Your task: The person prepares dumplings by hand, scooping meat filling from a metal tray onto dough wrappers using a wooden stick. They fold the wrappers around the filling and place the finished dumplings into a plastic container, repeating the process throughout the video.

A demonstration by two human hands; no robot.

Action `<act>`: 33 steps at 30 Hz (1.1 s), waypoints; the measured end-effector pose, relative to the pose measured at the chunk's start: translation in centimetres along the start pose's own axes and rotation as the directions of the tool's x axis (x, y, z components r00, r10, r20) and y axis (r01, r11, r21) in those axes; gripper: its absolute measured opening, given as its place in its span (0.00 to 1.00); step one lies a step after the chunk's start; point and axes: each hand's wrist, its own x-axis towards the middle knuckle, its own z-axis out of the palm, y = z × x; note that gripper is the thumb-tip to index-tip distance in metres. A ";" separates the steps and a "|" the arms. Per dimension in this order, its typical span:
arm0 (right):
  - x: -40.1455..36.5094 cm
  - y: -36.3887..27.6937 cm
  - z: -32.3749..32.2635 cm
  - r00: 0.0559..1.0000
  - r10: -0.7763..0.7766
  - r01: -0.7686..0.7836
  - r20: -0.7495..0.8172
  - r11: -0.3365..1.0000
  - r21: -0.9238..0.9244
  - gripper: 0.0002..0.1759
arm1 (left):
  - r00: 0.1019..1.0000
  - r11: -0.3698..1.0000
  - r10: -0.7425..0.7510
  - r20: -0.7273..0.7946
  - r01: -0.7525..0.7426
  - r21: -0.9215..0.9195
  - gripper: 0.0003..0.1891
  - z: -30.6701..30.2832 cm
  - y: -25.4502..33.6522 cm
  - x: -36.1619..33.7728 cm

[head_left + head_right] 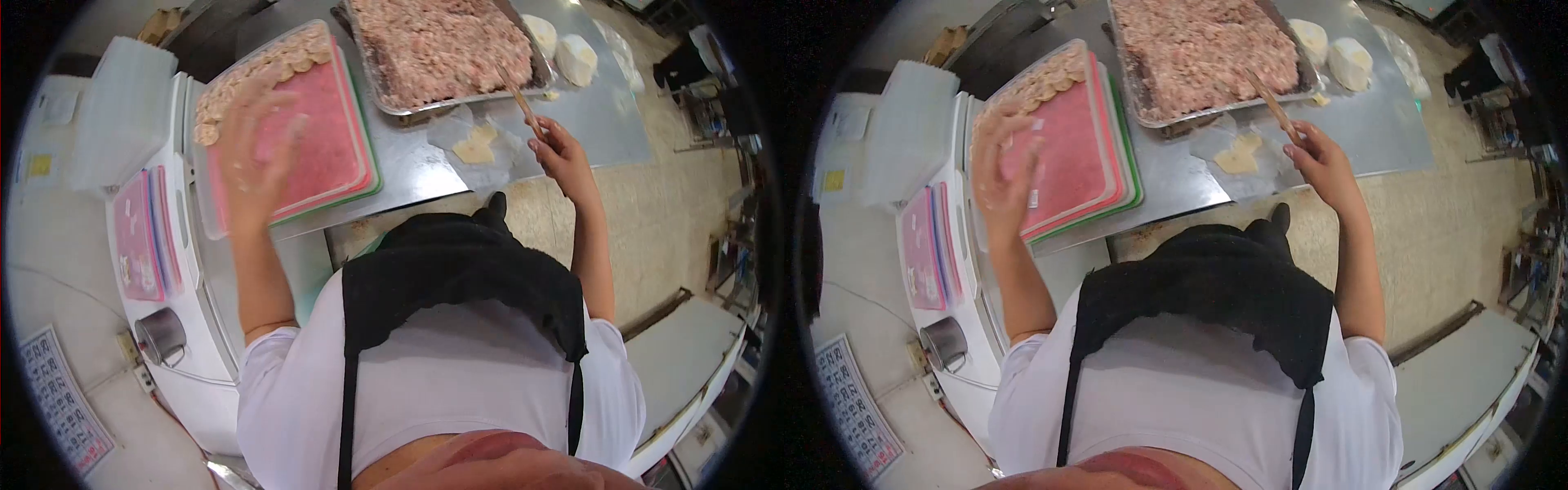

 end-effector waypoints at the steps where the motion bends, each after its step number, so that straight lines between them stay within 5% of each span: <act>1: -0.1 -0.3 -0.1 1.000 -0.013 0.012 0.027 0.999 0.029 0.19 | 0.999 0.992 0.022 0.028 -0.018 -0.123 0.09 1.5 1.7 0.0; 5: -0.4 -2.1 -0.7 0.993 0.064 -0.077 0.101 0.989 0.123 0.18 | 0.974 0.902 0.086 0.209 0.013 -0.432 0.08 8.9 5.2 -1.7; 6: -0.5 -2.3 -0.9 0.992 0.063 -0.078 0.112 0.989 0.128 0.17 | 0.973 0.901 0.089 0.211 0.011 -0.433 0.08 10.8 5.5 -2.3; 8: -0.8 -2.4 -1.7 0.990 0.060 -0.077 0.124 0.988 0.136 0.17 | 0.902 0.871 -0.048 0.430 0.248 -0.423 0.08 14.5 5.4 -3.7; 11: -1.2 -1.8 -3.6 0.990 0.024 -0.036 0.136 0.995 0.090 0.17 | 0.870 0.912 -0.047 0.491 0.239 -0.335 0.09 19.7 4.3 -6.1; 15: -2.3 0.6 -7.8 0.987 0.016 -0.028 0.160 0.997 0.072 0.17 | 0.889 0.955 -0.042 0.456 0.169 -0.242 0.10 25.2 4.7 -7.7; 17: -2.8 1.7 -10.2 0.985 0.036 -0.046 0.169 0.997 0.056 0.17 | 0.961 0.999 -0.016 0.275 0.027 -0.036 0.11 27.2 5.8 -7.8; 19: -3.4 2.8 -12.7 0.985 0.039 -0.050 0.165 0.997 0.059 0.17 | 0.938 0.979 -0.135 0.320 0.176 -0.103 0.11 29.5 5.4 -7.8; 21: -3.9 3.8 -15.6 0.985 0.060 -0.067 0.160 0.997 0.040 0.17 | 0.850 0.819 -0.377 0.368 0.492 -0.295 0.09 30.4 6.8 -6.8; 25: -4.6 6.1 -21.0 0.987 0.074 -0.076 0.140 0.997 0.014 0.17 | 0.782 0.735 -0.567 0.258 0.622 -0.272 0.09 32.4 7.0 -5.5; 27: -4.8 7.0 -23.5 0.988 0.070 -0.071 0.135 0.997 0.005 0.17 | 0.698 0.551 -0.683 0.214 0.685 -0.476 0.09 33.0 7.0 -5.3; 28: -4.9 7.4 -24.7 0.989 0.066 -0.065 0.132 0.998 -0.007 0.17 | 0.696 0.550 -0.686 0.212 0.686 -0.476 0.09 33.2 7.5 -5.1; 30: -4.7 8.5 -26.9 0.985 0.083 -0.085 0.149 0.996 0.006 0.17 | 0.517 0.127 -0.829 0.215 0.547 -0.827 0.11 33.0 8.6 -4.7; 32: -4.3 9.3 -28.3 0.978 0.096 -0.101 0.185 0.995 0.019 0.17 | 0.454 0.047 -0.866 0.211 0.492 -0.869 0.13 32.4 9.7 -4.1; 33: -4.0 9.6 -28.8 0.972 0.113 -0.122 0.208 0.992 0.032 0.17 | 0.436 -0.124 -0.849 0.299 0.386 -0.914 0.12 32.2 10.4 -3.7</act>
